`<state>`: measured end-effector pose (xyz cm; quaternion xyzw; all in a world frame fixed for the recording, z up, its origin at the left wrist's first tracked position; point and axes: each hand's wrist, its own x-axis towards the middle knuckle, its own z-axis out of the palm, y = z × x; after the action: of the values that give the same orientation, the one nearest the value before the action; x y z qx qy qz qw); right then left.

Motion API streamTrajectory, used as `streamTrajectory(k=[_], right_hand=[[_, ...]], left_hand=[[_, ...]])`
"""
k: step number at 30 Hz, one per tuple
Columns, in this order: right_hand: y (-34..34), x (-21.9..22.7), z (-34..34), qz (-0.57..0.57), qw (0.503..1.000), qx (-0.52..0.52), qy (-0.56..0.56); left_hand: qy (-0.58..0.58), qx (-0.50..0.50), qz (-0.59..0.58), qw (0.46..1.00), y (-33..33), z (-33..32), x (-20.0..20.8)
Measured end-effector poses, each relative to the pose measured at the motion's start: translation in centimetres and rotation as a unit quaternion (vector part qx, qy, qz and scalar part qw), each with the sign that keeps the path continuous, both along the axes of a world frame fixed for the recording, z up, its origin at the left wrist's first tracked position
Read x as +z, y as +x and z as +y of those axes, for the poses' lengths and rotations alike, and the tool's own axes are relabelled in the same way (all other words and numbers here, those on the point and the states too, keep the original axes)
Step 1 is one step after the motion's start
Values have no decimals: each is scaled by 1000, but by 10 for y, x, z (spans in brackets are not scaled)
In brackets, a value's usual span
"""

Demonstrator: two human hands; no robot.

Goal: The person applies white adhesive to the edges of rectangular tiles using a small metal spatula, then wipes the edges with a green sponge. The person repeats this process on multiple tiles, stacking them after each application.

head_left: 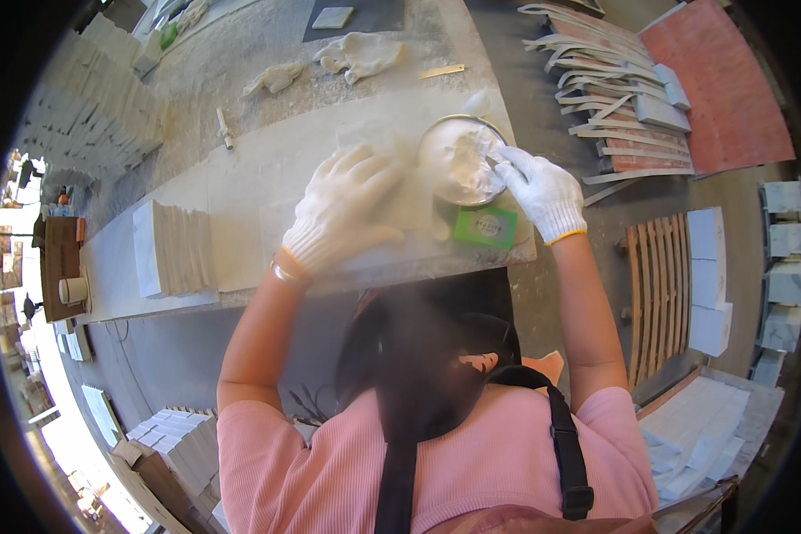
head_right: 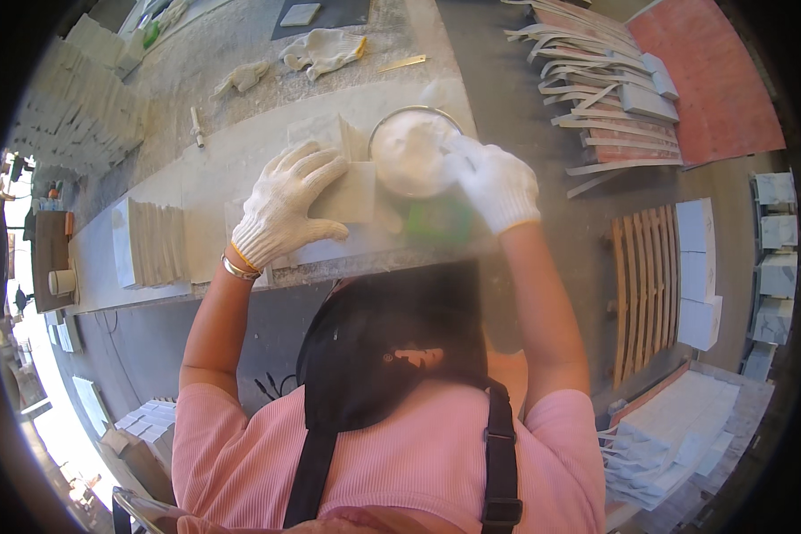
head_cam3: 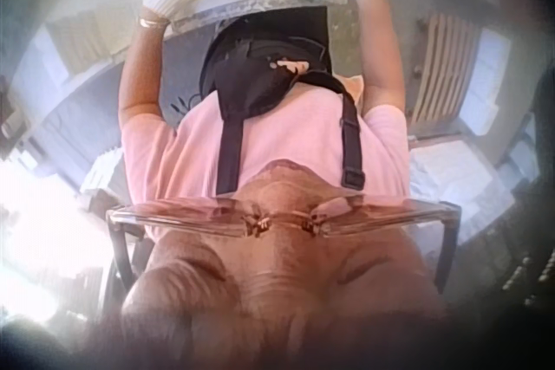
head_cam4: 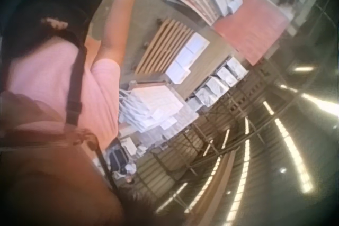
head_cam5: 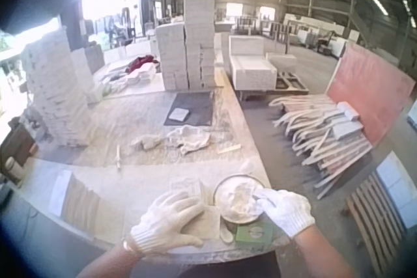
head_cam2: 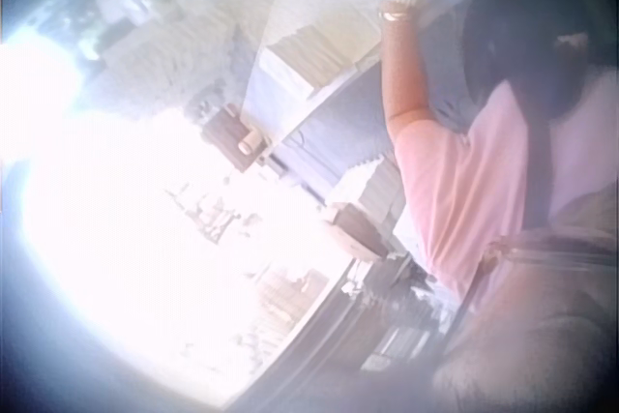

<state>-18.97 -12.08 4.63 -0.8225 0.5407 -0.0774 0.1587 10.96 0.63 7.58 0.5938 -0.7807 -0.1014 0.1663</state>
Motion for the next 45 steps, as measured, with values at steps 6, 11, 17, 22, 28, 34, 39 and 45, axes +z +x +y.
streamTrajectory(k=[6,11,17,22,28,34,39,45], right_hand=[[-32,2,68,-53,976,30,-208],[-27,-47,92,23,992,57,-112],[-22,-62,89,2,985,95,-144],[-32,-32,99,-134,990,31,-16],[-25,-6,108,-495,831,-80,242],[-4,-5,98,-551,754,-78,349],[16,-5,98,-525,767,-9,370],[6,0,113,-498,784,10,370]], left_hand=[[34,-108,40,993,1,9,4],[33,-162,-23,986,8,6,10],[29,-153,-70,985,15,8,-1],[38,-126,-58,990,14,6,-6],[32,33,-105,993,6,21,-7],[-32,47,-93,994,-12,16,-26],[-90,-132,-110,981,5,-21,-28],[-149,105,-120,976,-8,-6,-43]])
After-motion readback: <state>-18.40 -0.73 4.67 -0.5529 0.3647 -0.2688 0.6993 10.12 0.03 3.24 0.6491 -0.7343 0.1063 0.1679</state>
